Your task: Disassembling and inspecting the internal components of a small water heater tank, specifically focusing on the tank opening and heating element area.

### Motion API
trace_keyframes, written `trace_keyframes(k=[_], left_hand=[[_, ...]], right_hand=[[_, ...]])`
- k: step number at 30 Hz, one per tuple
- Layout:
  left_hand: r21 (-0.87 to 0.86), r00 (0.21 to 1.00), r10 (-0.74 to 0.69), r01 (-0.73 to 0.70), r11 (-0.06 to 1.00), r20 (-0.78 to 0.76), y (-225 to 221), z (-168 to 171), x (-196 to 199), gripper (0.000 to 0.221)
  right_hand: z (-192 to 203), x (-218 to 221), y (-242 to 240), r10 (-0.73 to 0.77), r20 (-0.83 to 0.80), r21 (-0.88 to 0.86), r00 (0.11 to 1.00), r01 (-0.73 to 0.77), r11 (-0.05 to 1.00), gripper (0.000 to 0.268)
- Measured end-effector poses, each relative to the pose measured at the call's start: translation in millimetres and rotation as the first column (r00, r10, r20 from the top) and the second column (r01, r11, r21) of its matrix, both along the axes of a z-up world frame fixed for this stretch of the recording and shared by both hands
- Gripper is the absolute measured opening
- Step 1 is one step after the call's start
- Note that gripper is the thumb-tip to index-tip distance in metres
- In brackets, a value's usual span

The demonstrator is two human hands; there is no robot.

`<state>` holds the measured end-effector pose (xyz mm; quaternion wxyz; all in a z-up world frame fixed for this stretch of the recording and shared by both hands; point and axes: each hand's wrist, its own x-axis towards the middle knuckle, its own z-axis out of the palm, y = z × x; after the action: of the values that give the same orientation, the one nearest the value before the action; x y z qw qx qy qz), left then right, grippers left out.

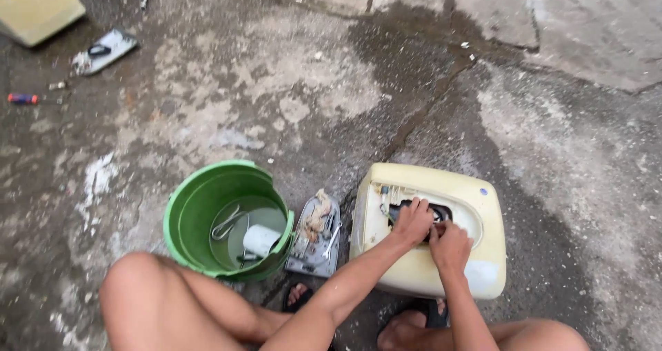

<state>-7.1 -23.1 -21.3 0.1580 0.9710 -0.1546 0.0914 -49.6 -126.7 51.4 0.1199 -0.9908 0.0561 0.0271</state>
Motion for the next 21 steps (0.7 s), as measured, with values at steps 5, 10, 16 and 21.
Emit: trace_keyframes(k=[5, 10, 16, 21], left_hand=[[0.004, 0.998, -0.009, 0.009, 1.000, -0.056, 1.1, -4.5, 6.7, 0.008], [-0.243, 0.941, 0.135, -0.058, 0.968, 0.312, -12.2, -24.7, 7.1, 0.014], [-0.233, 0.889, 0.185, -0.092, 0.968, 0.419, -12.8, -21.1, 5.3, 0.020], [-0.182, 0.993, 0.045, -0.025, 0.983, 0.107, -15.0, -29.2, 13.1, 0.021]], right_hand=[[-15.0, 10.5, 1.8, 0.042, 0.036, 0.035, 0.998, -0.043, 0.998, 0.025], [-56.4, 26.1, -18.0, -0.123, 0.116, 0.120, 0.986, 0.109, 0.987, 0.018], [-81.7, 43.8, -47.6, -0.064, 0.129, 0.080, 0.990, 0.054, 0.995, 0.007], [5.1, 28.3, 6.4, -0.127, -0.133, 0.087, 0.983, 0.139, 0.986, 0.028]])
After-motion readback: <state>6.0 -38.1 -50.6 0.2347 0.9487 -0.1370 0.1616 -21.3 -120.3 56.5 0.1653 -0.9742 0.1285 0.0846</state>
